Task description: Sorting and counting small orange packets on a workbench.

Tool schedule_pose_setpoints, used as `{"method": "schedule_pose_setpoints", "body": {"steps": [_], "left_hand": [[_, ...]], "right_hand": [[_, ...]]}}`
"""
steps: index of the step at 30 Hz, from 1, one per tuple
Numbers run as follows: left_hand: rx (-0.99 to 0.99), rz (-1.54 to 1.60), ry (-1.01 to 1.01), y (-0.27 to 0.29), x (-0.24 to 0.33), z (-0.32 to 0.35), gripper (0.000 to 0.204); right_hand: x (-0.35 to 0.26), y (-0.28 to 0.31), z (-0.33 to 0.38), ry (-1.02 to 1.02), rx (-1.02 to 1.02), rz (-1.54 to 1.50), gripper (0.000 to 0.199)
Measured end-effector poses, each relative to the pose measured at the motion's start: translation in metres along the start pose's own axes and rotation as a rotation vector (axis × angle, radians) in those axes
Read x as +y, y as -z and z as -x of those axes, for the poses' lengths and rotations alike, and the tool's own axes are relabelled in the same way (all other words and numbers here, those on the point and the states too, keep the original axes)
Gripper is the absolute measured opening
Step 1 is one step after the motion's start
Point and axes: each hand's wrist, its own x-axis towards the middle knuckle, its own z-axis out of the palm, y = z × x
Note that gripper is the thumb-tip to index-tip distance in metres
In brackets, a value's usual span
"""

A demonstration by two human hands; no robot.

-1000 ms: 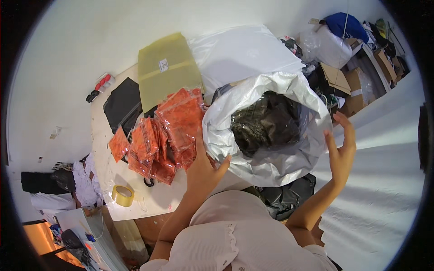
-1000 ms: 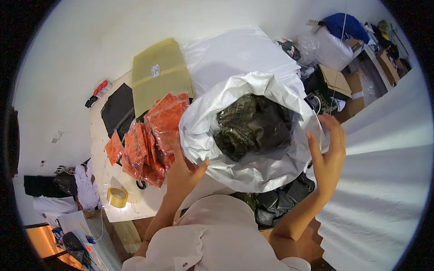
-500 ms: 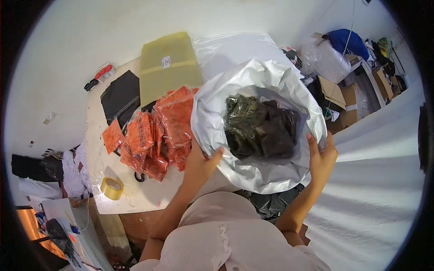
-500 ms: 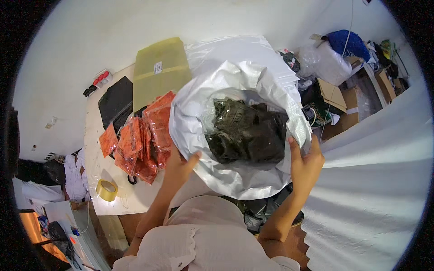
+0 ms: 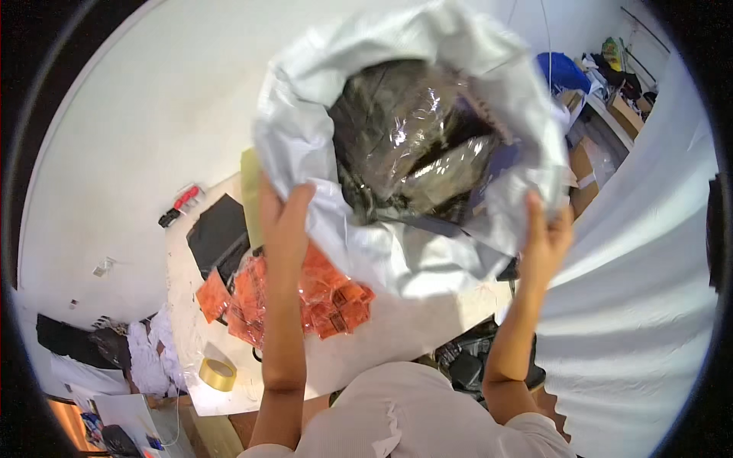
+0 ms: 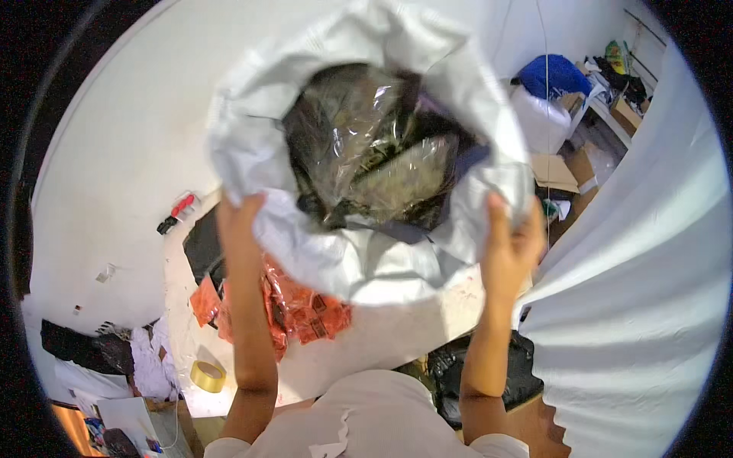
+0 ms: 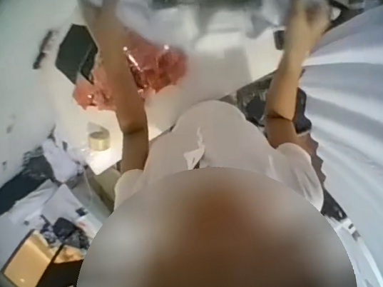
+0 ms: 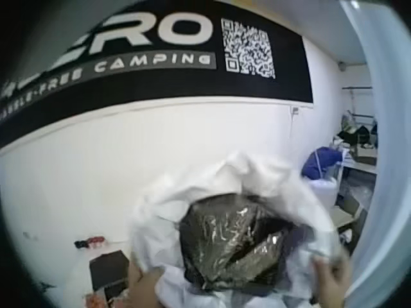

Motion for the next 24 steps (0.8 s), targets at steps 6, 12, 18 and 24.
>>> {"method": "schedule_pose_setpoints", "body": {"steps": [6, 12, 18, 24], "left_hand": [[-0.054, 0.136, -0.071, -0.005, -0.032, 0.001, 0.055], [-0.054, 0.027, -0.054, -0.006, -0.049, -0.004, 0.058], [-0.137, 0.271, -0.194, 0.011, -0.023, 0.036, 0.058], [-0.065, 0.122, -0.082, -0.027, -0.099, -0.002, 0.056]], "right_hand": [[0.012, -0.019, 0.002, 0.045, -0.048, -0.02, 0.022], [0.027, -0.019, 0.007, -0.076, -0.061, 0.057, 0.02], [-0.04, 0.01, 0.023, 0.161, 0.098, -0.107, 0.034], [0.058, -0.019, 0.001, 0.118, 0.037, 0.127, 0.024]]}}
